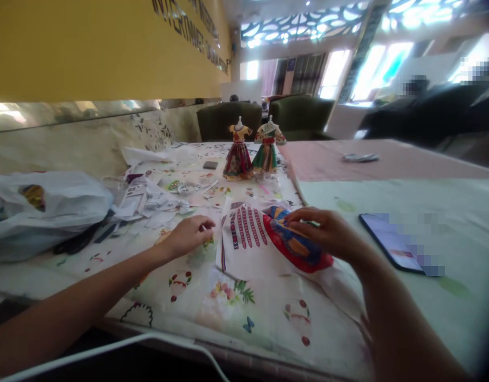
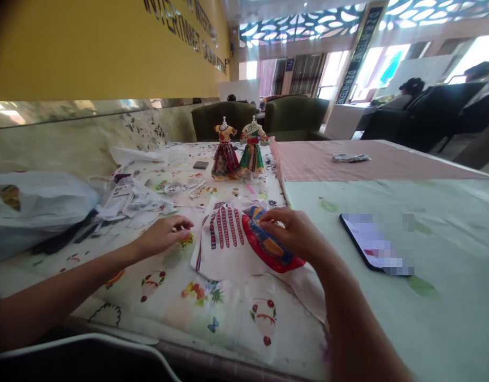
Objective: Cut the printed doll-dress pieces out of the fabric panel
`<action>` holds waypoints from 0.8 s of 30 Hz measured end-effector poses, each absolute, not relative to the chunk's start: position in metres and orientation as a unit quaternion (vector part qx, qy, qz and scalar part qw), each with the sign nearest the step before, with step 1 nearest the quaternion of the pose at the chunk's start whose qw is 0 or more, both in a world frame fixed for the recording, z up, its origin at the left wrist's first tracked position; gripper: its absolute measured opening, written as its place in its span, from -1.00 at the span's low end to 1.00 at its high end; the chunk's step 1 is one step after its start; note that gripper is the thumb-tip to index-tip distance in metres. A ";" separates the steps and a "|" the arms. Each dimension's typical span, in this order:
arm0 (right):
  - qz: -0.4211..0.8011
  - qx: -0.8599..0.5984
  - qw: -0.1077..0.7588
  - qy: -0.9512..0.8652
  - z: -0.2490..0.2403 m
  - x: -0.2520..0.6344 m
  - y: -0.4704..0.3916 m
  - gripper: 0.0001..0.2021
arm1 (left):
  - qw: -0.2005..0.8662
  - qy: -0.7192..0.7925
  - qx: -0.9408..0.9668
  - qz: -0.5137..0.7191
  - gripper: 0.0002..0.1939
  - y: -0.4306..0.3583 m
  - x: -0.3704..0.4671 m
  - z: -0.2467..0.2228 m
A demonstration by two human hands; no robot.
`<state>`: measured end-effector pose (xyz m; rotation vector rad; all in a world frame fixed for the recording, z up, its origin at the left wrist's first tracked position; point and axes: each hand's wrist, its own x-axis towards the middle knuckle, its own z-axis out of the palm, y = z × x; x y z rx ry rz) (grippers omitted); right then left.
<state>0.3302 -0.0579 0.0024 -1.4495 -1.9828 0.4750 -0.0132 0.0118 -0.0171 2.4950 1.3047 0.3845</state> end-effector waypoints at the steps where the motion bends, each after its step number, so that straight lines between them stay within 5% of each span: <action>1: 0.153 -0.515 0.312 -0.783 -0.003 0.320 -0.056 -0.71 | 0.147 0.449 0.872 0.130 -0.70 0.011 -0.009 -0.021; 6: 0.093 -0.557 0.090 -0.820 -0.027 0.297 -0.053 -0.52 | 0.165 0.403 0.898 0.060 -0.32 -0.004 0.008 -0.038; 8: 0.094 -0.580 0.047 -0.808 -0.028 0.301 -0.055 -0.59 | 0.174 0.408 0.896 0.023 -0.19 -0.010 0.010 -0.041; 13: 0.057 -0.592 0.054 -0.802 -0.021 0.297 -0.057 -0.69 | 0.151 0.428 0.888 -0.069 -0.12 -0.017 0.013 -0.039; 20: 0.077 -0.550 0.017 -0.832 -0.051 0.253 -0.053 -0.30 | 0.178 0.376 0.905 -0.084 -0.10 -0.019 0.015 -0.040; 24: 0.133 -0.553 -0.002 -0.823 -0.067 0.255 -0.056 -0.26 | 0.193 0.371 0.904 -0.092 -0.06 -0.019 0.012 -0.039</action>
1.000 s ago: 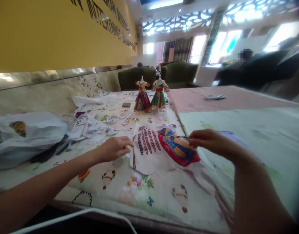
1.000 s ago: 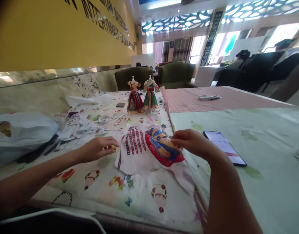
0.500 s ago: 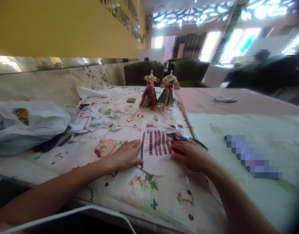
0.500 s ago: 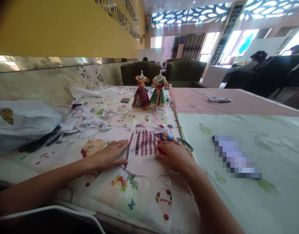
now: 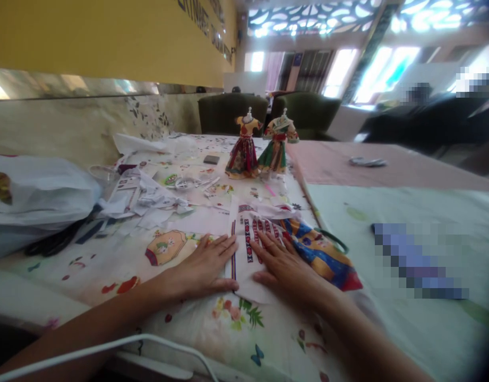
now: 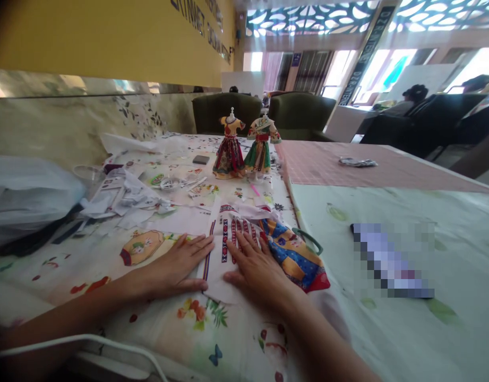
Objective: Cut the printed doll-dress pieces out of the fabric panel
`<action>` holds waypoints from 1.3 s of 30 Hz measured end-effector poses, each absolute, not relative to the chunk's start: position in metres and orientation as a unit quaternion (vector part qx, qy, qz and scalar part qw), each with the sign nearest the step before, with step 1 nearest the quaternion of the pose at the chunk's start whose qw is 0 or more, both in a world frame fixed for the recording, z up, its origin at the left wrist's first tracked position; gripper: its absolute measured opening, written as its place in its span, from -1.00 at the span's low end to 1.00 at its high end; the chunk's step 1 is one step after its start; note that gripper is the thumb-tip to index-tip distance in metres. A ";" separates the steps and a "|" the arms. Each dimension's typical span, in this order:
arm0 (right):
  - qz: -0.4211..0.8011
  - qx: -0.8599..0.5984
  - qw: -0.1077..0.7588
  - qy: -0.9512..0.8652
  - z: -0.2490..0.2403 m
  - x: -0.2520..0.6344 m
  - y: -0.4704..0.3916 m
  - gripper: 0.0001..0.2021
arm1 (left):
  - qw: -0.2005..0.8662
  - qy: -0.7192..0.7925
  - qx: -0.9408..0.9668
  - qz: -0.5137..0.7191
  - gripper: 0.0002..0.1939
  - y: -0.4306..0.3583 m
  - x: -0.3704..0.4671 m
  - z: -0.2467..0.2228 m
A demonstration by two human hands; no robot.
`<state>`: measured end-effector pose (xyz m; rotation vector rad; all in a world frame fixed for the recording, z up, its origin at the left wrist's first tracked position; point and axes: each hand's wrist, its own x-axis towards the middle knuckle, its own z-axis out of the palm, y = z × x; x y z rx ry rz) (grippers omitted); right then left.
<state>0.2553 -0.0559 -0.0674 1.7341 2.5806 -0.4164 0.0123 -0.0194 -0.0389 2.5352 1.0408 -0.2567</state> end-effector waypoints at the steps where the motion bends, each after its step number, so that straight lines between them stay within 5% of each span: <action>1: -0.134 0.548 -0.003 0.826 -0.070 0.258 -0.056 -0.26 | 0.195 0.370 0.904 -0.094 -0.06 -0.019 0.012 -0.039; 18: -0.142 0.540 0.004 0.830 -0.078 0.265 -0.058 -0.23 | 0.183 0.350 0.915 -0.082 0.00 -0.012 0.001 -0.050; 28: -0.154 0.539 0.009 0.828 -0.077 0.268 -0.058 -0.23 | 0.227 0.419 0.862 0.172 -0.73 -0.003 -0.007 -0.050; 39: -0.143 0.556 0.021 0.819 -0.070 0.257 -0.063 -0.23 | 0.254 0.393 0.874 0.134 -0.86 -0.016 0.006 -0.057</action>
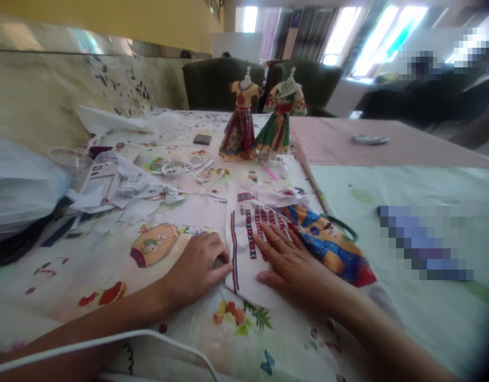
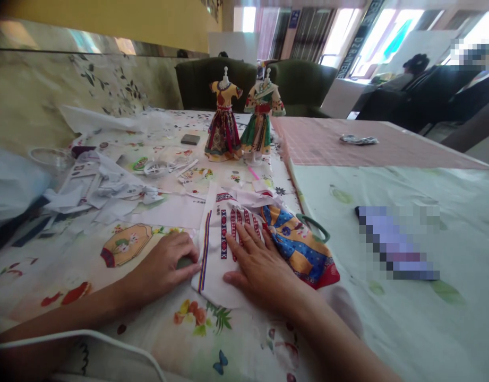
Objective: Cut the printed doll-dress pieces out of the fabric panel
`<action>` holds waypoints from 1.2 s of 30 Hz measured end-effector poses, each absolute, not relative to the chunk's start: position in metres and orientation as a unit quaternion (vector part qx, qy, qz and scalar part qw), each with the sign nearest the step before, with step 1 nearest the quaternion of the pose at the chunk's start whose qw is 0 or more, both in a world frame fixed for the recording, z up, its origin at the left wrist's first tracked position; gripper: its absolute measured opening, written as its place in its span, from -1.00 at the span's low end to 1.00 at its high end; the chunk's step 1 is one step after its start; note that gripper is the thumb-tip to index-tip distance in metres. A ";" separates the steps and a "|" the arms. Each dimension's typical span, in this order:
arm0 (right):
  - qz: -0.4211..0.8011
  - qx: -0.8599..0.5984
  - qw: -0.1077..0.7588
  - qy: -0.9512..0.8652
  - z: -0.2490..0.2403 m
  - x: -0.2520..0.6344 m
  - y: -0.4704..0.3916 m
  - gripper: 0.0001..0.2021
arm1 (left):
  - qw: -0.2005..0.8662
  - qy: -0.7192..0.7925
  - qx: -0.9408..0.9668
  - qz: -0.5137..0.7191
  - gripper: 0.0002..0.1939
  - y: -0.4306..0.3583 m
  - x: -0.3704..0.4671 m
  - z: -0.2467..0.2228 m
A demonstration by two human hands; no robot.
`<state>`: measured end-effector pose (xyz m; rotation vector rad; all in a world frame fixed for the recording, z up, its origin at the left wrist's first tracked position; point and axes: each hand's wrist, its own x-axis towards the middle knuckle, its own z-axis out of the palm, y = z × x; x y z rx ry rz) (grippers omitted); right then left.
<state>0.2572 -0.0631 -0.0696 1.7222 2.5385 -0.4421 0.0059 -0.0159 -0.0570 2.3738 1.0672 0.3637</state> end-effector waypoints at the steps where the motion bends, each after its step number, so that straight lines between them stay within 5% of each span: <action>1: -0.146 0.559 0.029 0.816 -0.067 0.255 -0.063 -0.23 | 0.262 0.387 0.873 0.137 -0.86 -0.017 0.006 -0.057; 8: -0.152 0.549 -0.012 0.822 -0.051 0.247 -0.068 -0.20 | 0.323 0.401 0.832 0.208 -0.84 -0.020 0.007 -0.047; 13: -0.174 0.479 -0.130 0.851 -0.037 0.233 -0.080 -0.20 | 0.461 0.440 0.734 0.236 -0.78 -0.022 0.005 -0.049; 20: -0.099 0.462 -0.095 0.876 -0.045 0.222 -0.081 -0.92 | 0.689 0.422 0.538 0.241 -0.65 -0.025 0.008 -0.055; 27: -0.134 0.414 -0.167 0.885 -0.048 0.222 -0.093 -0.81 | 0.731 0.420 0.481 0.240 -0.60 -0.024 0.008 -0.059; 31: -0.233 0.352 -0.204 0.883 -0.033 0.219 -0.096 -0.79 | 0.714 0.416 0.508 0.242 -0.22 -0.023 0.009 -0.056; 36: -0.211 0.415 -0.306 0.831 -0.025 0.242 -0.076 -0.74 | 0.700 0.415 0.578 0.052 -0.72 -0.021 0.002 -0.044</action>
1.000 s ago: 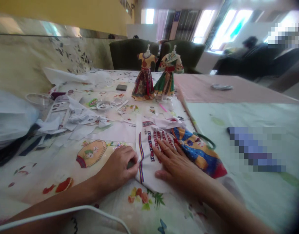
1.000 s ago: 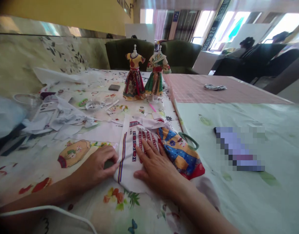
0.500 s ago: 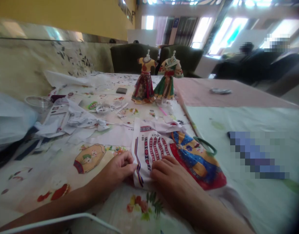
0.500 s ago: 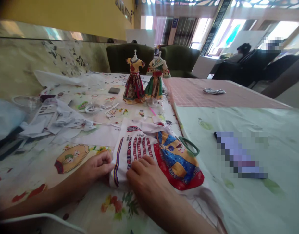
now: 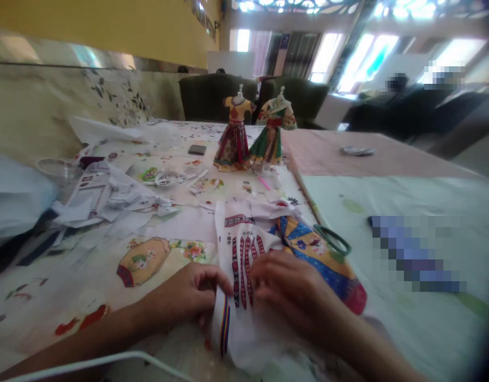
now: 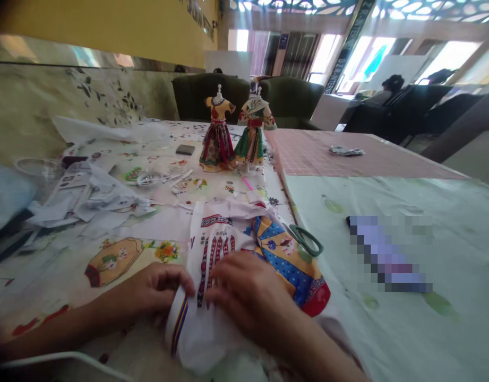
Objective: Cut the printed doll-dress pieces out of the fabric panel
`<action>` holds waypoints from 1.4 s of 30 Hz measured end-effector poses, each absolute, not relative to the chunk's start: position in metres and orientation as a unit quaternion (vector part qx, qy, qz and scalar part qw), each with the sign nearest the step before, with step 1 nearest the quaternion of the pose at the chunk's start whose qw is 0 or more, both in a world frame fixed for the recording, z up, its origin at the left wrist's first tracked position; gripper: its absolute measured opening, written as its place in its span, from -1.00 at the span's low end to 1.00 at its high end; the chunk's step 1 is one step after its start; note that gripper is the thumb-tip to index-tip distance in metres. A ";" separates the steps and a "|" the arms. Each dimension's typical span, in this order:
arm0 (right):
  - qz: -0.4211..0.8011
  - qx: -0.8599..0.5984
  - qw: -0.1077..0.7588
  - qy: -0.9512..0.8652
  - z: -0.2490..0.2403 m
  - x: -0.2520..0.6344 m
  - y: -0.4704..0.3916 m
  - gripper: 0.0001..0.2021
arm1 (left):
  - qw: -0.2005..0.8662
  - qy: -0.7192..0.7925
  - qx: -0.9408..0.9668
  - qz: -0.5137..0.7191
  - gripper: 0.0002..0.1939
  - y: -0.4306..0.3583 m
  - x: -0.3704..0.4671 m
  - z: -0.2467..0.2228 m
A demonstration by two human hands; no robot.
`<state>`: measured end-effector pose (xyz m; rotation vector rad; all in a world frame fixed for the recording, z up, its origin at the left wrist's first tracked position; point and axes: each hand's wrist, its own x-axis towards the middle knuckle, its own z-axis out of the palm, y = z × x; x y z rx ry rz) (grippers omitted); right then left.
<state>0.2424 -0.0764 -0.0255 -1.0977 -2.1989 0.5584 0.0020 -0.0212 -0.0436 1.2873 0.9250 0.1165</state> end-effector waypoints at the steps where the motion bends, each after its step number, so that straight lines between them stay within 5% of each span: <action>1: 0.175 -0.463 0.310 -0.812 -0.028 0.250 -0.071 -0.76 | 0.695 0.403 0.595 -0.010 -0.75 -0.021 -0.002 -0.038; 6: 0.050 -0.653 0.199 -0.729 -0.040 0.283 -0.048 -0.80 | 0.633 0.266 0.711 -0.153 -0.70 -0.016 -0.018 -0.014; 8: 0.042 -0.691 0.148 -0.706 -0.041 0.288 -0.044 -0.76 | 0.570 0.305 0.760 -0.069 -0.64 -0.011 -0.017 -0.016; 11: 0.039 -0.720 0.099 -0.686 -0.039 0.287 -0.042 -0.71 | 0.326 0.423 0.824 0.189 -0.55 0.003 -0.010 -0.034; 14: 0.039 -0.728 0.086 -0.679 -0.036 0.282 -0.041 -0.65 | 0.201 0.399 0.864 0.232 -0.42 0.018 -0.003 -0.056; 19: 0.040 -0.735 0.066 -0.673 -0.036 0.276 -0.040 -0.54 | 0.171 0.400 0.890 0.136 -0.41 0.025 -0.001 -0.063; 24: 0.036 -0.754 0.052 -0.653 -0.041 0.280 -0.038 -0.77 | 0.147 0.355 0.922 0.052 -0.67 0.015 0.000 -0.049; 29: 0.015 -0.773 0.081 -0.629 -0.041 0.277 -0.038 -0.80 | 0.141 0.344 0.916 0.149 -0.63 0.012 0.001 -0.051; 32: -0.004 -0.777 0.126 -0.616 -0.042 0.274 -0.037 -0.64 | 0.182 0.370 0.901 0.135 -0.47 0.010 0.004 -0.054; 35: 0.007 -0.773 0.161 -0.614 -0.047 0.275 -0.033 -0.44 | 0.190 0.386 0.898 0.091 -0.65 0.005 0.006 -0.053; 37: 0.024 -0.770 0.183 -0.611 -0.051 0.278 -0.029 -0.53 | 0.189 0.382 0.901 0.079 -0.85 0.002 0.005 -0.051; 39: 0.036 -0.764 0.220 -0.605 -0.053 0.283 -0.026 -0.75 | 0.183 0.372 0.906 0.089 -0.88 0.001 0.004 -0.051; 42: 0.043 -0.760 0.301 -0.574 -0.047 0.292 -0.025 -0.81 | 0.171 0.347 0.914 0.120 -0.91 0.001 0.002 -0.051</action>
